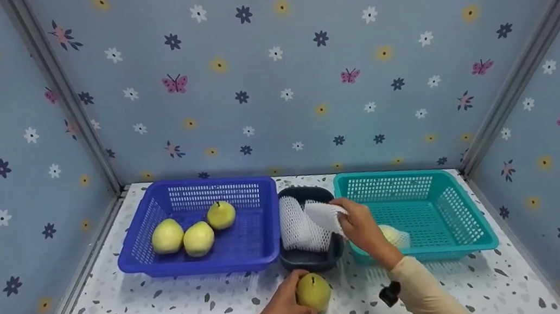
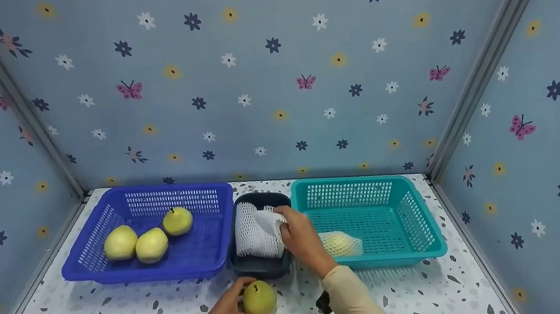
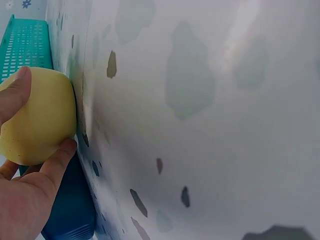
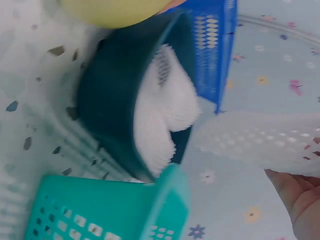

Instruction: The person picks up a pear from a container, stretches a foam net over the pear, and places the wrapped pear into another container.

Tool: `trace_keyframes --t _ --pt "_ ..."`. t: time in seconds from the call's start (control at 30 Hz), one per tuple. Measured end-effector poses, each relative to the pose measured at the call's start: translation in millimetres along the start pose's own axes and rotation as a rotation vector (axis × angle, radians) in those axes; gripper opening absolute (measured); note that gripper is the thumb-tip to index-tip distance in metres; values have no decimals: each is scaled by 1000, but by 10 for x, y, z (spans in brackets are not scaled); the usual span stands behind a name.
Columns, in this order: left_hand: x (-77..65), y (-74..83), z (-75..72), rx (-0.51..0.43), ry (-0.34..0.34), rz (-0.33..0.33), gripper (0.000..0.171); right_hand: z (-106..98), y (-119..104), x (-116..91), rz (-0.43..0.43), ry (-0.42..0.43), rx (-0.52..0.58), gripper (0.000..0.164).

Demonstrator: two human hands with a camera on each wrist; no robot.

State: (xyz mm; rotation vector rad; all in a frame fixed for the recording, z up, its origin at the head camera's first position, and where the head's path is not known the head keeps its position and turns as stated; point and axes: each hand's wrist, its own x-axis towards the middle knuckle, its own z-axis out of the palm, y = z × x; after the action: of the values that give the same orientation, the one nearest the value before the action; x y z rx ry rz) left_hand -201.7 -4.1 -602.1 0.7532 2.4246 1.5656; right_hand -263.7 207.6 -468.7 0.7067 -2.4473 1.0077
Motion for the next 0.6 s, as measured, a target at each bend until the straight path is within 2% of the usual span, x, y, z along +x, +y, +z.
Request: trace_keyframes --t 0.17,0.4,0.53,0.6 --pt "-21 -2 13 13 -8 -9 73 -126 -144 -78 3 0 58 31" --pt "-18 14 15 13 -12 0 74 -230 -262 -164 -35 -16 99 35" --pt "-18 29 15 38 -9 0 75 -319 -507 -193 -21 -17 96 36" --pt "-14 33 16 45 -10 0 75 -326 -520 -210 -18 -22 89 36"
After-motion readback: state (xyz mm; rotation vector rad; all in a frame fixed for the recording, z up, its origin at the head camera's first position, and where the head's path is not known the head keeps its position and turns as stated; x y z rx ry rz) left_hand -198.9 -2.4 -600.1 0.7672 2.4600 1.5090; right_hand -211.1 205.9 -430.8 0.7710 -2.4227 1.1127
